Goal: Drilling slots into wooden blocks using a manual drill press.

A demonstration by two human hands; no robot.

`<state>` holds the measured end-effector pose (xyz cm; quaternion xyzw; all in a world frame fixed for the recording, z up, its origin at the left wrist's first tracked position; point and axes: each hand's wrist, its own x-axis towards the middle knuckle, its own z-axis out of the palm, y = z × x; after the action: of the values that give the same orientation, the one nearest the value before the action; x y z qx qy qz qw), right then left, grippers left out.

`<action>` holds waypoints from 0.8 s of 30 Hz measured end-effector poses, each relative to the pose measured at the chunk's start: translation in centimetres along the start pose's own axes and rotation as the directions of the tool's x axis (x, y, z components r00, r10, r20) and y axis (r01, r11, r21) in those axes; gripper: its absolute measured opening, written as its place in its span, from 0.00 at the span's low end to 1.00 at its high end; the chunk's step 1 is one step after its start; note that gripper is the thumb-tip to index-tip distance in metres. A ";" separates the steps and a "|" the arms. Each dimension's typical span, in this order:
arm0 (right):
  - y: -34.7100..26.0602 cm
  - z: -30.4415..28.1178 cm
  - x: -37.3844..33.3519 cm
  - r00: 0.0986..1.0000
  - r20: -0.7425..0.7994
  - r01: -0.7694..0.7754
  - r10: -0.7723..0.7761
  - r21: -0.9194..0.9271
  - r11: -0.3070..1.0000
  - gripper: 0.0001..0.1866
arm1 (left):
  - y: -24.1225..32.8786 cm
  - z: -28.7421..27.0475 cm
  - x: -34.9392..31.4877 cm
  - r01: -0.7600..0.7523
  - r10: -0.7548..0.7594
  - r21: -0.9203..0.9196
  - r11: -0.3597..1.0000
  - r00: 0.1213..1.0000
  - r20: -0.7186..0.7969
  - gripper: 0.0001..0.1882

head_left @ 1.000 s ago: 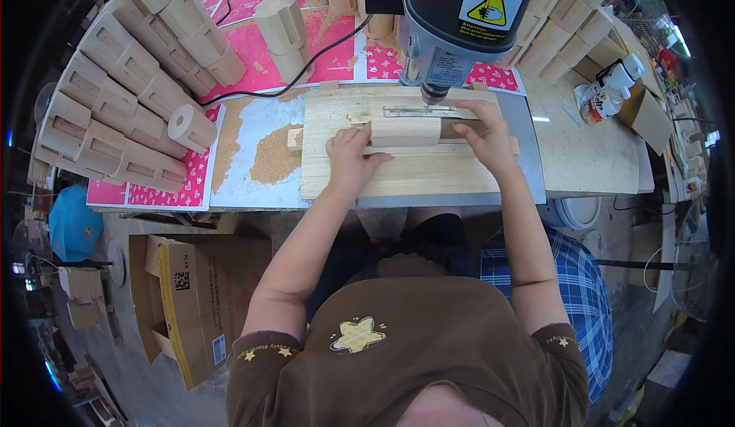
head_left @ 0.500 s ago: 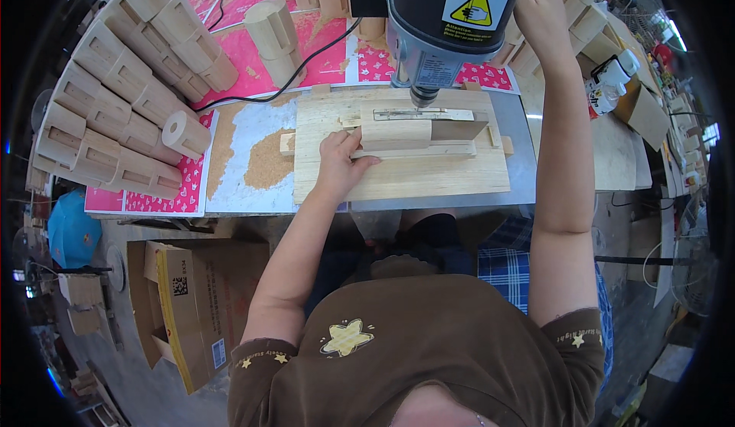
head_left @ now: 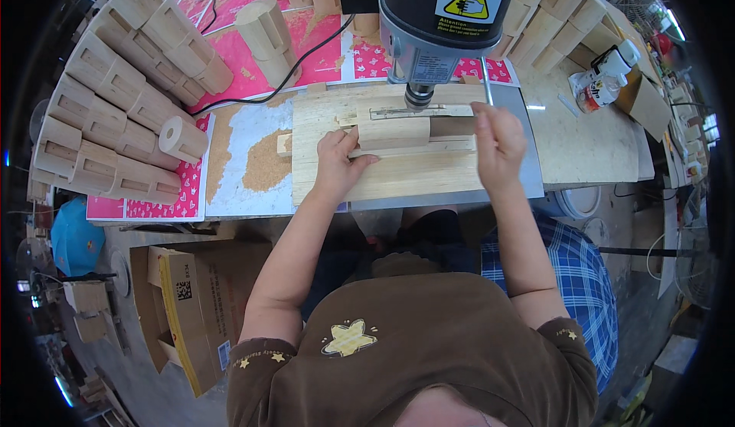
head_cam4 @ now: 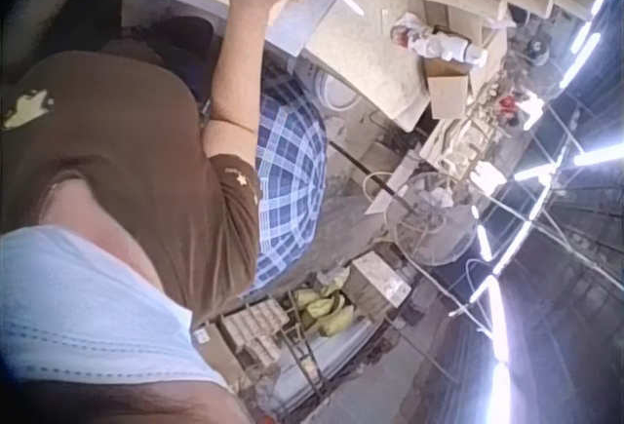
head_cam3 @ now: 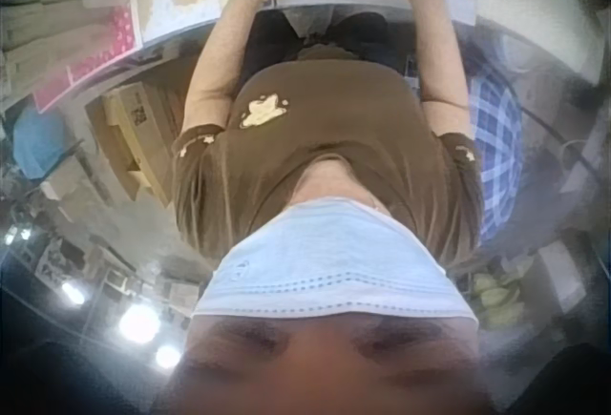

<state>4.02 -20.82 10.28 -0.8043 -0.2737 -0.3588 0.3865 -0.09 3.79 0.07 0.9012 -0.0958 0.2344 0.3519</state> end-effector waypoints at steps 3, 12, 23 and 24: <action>0.9 0.9 -0.4 0.998 -0.011 0.067 -0.067 -0.023 0.998 0.04 | 0.0 0.0 -0.1 -0.019 0.019 0.021 1.000 1.000 -0.012 0.32; -2.5 -2.7 10.3 0.956 -0.206 0.190 -0.211 -0.115 0.975 0.08 | 0.0 0.3 -0.3 -0.005 0.006 0.049 0.999 1.000 -0.027 0.22; -1.7 -3.9 14.1 0.998 0.047 -0.025 0.030 -0.100 0.995 0.13 | 2.3 2.8 0.5 0.083 -0.089 0.079 0.993 0.993 0.080 0.31; -2.7 -4.4 12.3 0.995 0.086 -0.044 0.058 -0.155 0.987 0.12 | 2.2 2.8 0.5 0.086 -0.092 0.075 0.993 0.993 0.078 0.31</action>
<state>7.75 -20.94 23.13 -0.8538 -0.2419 -0.3320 0.3198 0.57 0.24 -0.16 0.9253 -0.0613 0.1850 0.3253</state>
